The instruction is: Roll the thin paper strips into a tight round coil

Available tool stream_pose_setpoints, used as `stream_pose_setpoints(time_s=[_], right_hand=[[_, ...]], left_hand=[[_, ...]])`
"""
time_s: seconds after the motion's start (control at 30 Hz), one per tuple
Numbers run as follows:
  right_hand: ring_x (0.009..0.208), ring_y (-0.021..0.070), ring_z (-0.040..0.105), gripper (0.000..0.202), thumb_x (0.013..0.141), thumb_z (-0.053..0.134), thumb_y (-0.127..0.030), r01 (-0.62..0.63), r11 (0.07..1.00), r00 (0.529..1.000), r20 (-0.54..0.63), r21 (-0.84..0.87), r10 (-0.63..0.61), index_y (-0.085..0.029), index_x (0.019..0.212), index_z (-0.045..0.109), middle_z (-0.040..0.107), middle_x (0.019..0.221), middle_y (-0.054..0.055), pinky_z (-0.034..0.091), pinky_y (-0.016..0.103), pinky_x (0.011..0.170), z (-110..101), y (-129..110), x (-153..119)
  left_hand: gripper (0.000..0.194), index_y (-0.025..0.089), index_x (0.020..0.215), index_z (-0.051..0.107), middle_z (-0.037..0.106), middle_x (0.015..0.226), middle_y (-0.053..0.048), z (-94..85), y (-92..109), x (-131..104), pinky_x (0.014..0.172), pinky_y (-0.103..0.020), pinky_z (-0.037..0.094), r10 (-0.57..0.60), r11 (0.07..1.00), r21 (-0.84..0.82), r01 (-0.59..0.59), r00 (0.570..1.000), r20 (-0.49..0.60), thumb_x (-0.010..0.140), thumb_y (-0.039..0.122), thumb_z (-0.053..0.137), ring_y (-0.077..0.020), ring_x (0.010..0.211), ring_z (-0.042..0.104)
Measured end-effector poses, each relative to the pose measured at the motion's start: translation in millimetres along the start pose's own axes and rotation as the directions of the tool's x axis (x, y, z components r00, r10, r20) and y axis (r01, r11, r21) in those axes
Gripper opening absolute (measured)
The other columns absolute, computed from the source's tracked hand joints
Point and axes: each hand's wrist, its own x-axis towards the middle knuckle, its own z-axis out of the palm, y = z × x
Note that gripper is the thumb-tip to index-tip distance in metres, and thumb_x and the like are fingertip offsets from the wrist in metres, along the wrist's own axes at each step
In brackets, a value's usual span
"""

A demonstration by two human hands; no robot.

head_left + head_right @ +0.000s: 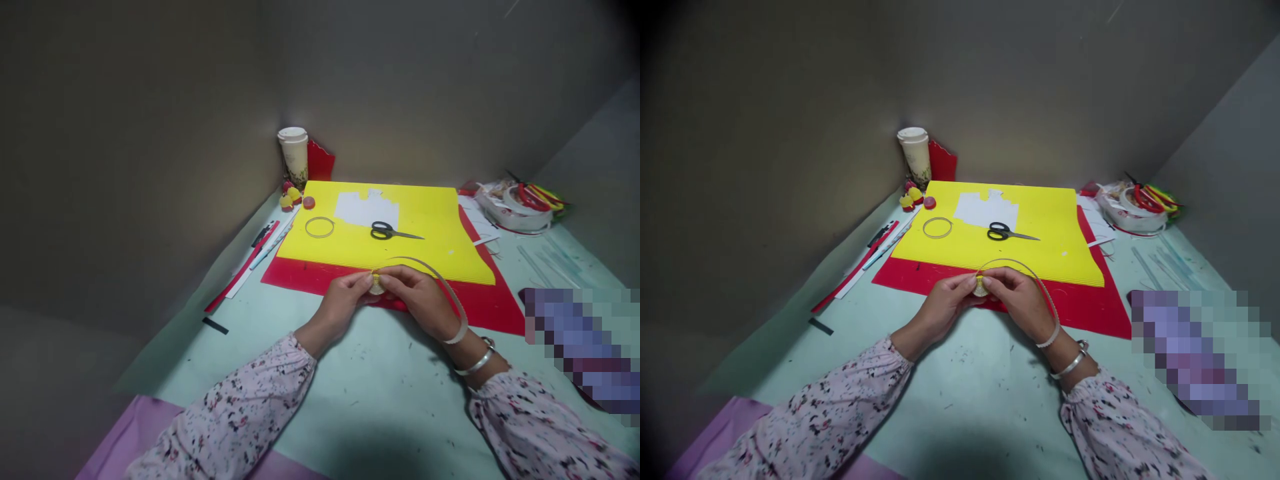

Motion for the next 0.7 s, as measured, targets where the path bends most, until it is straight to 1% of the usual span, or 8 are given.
stream_pose_setpoints(time_s=[0.1,0.23,0.33,0.47,0.53,0.6,0.63,0.7], right_hand=[[0.088,0.0226,0.072,0.033,0.079,0.074,-0.048,0.014,1.0,1.0,0.015,0.005,-0.015,-0.021,0.098,0.075,0.078,0.101,0.008,0.06,0.041,0.082,-0.3,0.8,0.1],[0.093,0.0233,0.072,0.032,0.08,0.074,-0.048,0.028,1.0,1.0,0.002,-0.011,-0.028,-0.021,0.098,0.076,0.078,0.104,0.008,0.059,0.042,0.087,-0.2,2.4,0.8],[0.092,0.024,0.072,0.031,0.08,0.075,-0.048,0.021,0.999,1.0,-0.016,-0.037,-0.022,-0.021,0.095,0.077,0.079,0.101,0.008,0.059,0.043,0.087,-0.5,4.2,1.2],[0.092,0.024,0.073,0.031,0.078,0.077,-0.049,-0.003,1.0,0.999,-0.038,-0.025,0.002,-0.022,0.094,0.078,0.079,0.099,0.007,0.059,0.043,0.089,0.0,6.7,1.3],[0.09,0.0235,0.073,0.034,0.077,0.078,-0.05,-0.036,0.999,0.999,-0.018,0.024,0.036,-0.022,0.095,0.078,0.079,0.1,0.007,0.06,0.042,0.087,1.3,7.6,1.5],[0.084,0.023,0.073,0.038,0.078,0.077,-0.055,-0.087,0.99,0.996,0.002,0.11,0.088,-0.022,0.095,0.077,0.079,0.098,0.007,0.062,0.04,0.08,2.2,7.8,2.4],[0.079,0.0227,0.073,0.04,0.08,0.074,-0.059,-0.11,0.98,0.994,-0.001,0.163,0.112,-0.022,0.094,0.077,0.079,0.097,0.008,0.062,0.039,0.074,1.8,7.7,3.2],[0.074,0.0226,0.072,0.048,0.085,0.064,-0.067,-0.124,0.954,0.989,-0.044,0.272,0.141,-0.021,0.09,0.075,0.078,0.091,0.01,0.062,0.036,0.065,-2.0,7.7,6.0]], left_hand=[[0.032,0.01,0.096,0.077,0.072,0.097,-0.012,0.2,0.6,0.1,0.091,-0.035,0.051,-0.002,1.0,-0.006,0.002,1.0,0.0,0.082,0.038,0.078,-0.0186,0.091,0.065],[0.031,0.01,0.097,0.077,0.072,0.095,-0.012,0.8,1.5,0.0,0.091,-0.036,0.051,-0.012,1.0,-0.01,0.012,1.0,0.001,0.082,0.037,0.078,-0.0184,0.09,0.065],[0.031,0.01,0.098,0.078,0.073,0.097,-0.012,0.9,1.1,-0.1,0.091,-0.035,0.05,-0.012,1.0,0.004,0.012,1.0,-0.008,0.081,0.036,0.079,-0.0191,0.091,0.066],[0.033,0.01,0.097,0.078,0.073,0.098,-0.013,0.7,0.0,0.3,0.09,-0.036,0.05,-0.004,1.0,0.017,0.005,1.0,-0.015,0.079,0.037,0.08,-0.0202,0.092,0.066],[0.033,0.01,0.096,0.077,0.073,0.096,-0.012,0.8,0.6,0.5,0.089,-0.036,0.051,-0.009,1.0,0.019,0.009,1.0,-0.013,0.08,0.039,0.079,-0.0202,0.09,0.066],[0.034,0.009,0.095,0.076,0.072,0.095,-0.012,1.1,2.5,0.3,0.087,-0.036,0.052,-0.019,1.0,0.013,0.02,1.0,-0.015,0.08,0.039,0.079,-0.0201,0.088,0.066],[0.034,0.009,0.095,0.076,0.072,0.094,-0.012,1.4,3.7,0.1,0.086,-0.036,0.052,-0.027,1.0,0.007,0.027,0.999,-0.019,0.079,0.039,0.079,-0.0202,0.087,0.066],[0.034,0.009,0.092,0.075,0.071,0.095,-0.012,1.8,6.0,-0.5,0.083,-0.036,0.053,-0.038,0.999,-0.003,0.038,0.999,-0.03,0.079,0.04,0.08,-0.0202,0.086,0.065]])
